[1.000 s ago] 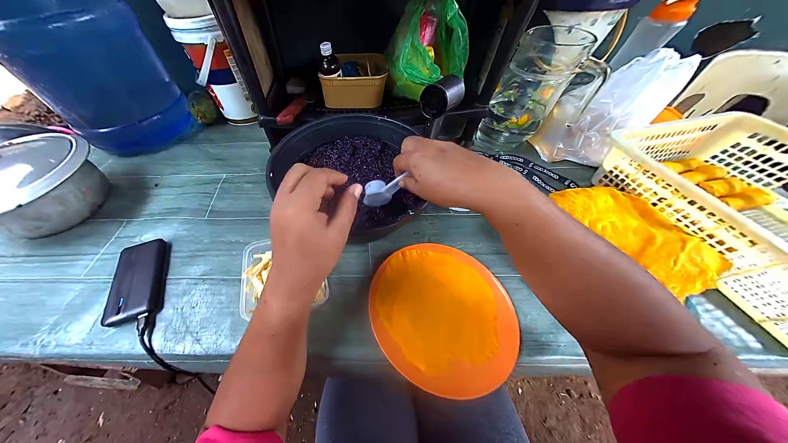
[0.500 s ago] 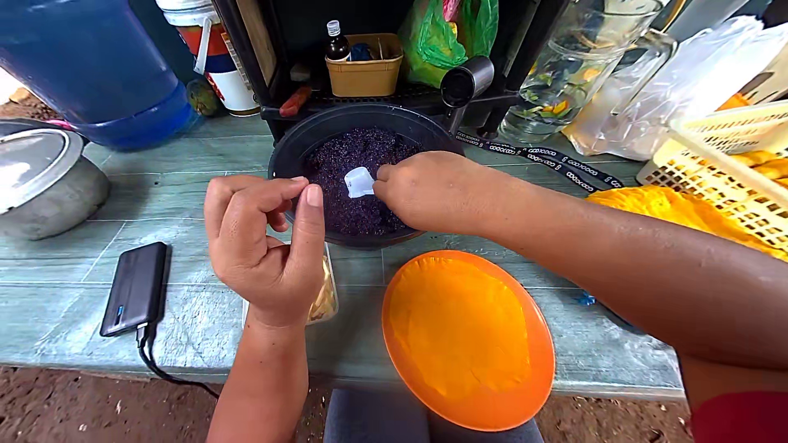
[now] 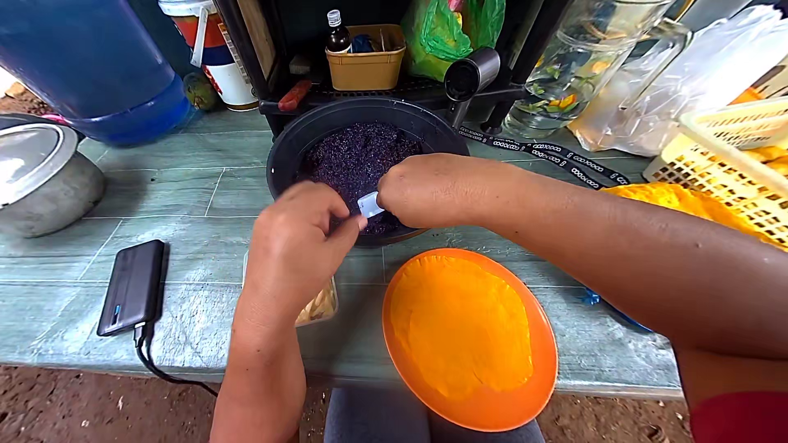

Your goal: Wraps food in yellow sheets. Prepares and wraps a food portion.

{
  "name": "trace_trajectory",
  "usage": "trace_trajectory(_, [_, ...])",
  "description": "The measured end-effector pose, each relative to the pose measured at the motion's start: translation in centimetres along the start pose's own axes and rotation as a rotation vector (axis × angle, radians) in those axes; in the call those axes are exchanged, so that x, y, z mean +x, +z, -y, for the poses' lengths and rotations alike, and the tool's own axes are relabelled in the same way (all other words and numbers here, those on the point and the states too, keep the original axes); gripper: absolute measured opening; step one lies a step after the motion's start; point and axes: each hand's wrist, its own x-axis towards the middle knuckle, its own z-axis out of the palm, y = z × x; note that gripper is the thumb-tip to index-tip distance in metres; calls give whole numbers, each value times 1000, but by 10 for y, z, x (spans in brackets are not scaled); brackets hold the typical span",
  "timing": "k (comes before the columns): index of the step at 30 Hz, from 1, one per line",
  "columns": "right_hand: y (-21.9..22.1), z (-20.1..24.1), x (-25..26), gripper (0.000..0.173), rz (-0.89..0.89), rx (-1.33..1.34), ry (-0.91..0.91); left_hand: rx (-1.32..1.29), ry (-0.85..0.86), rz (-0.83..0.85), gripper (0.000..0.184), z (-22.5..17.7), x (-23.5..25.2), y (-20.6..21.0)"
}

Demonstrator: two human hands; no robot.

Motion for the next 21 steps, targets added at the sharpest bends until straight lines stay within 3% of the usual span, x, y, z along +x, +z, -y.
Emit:
trace_trajectory(2, [-1, -7, 6, 18, 73, 35, -8, 88, -78, 240, 22, 0, 1, -1])
trace_trajectory(4, [-4, -17, 12, 19, 142, 65, 1, 126, -135, 331, 23, -1, 2, 0])
trace_trajectory(7, [-4, -27, 18, 16, 138, 42, 36, 114, -165, 344, 23, -1, 2, 0])
trace_trajectory(10, [0, -12, 14, 13, 17, -40, 82, 129, -154, 361, 22, -1, 3, -1])
trace_trajectory(15, [9, -9, 12, 25, -61, -87, 10, 129, -195, 396, 23, -3, 4, 0])
trace_trajectory(21, [11, -20, -1, 27, -109, 14, -61, 110, -214, 398, 24, -2, 5, 0])
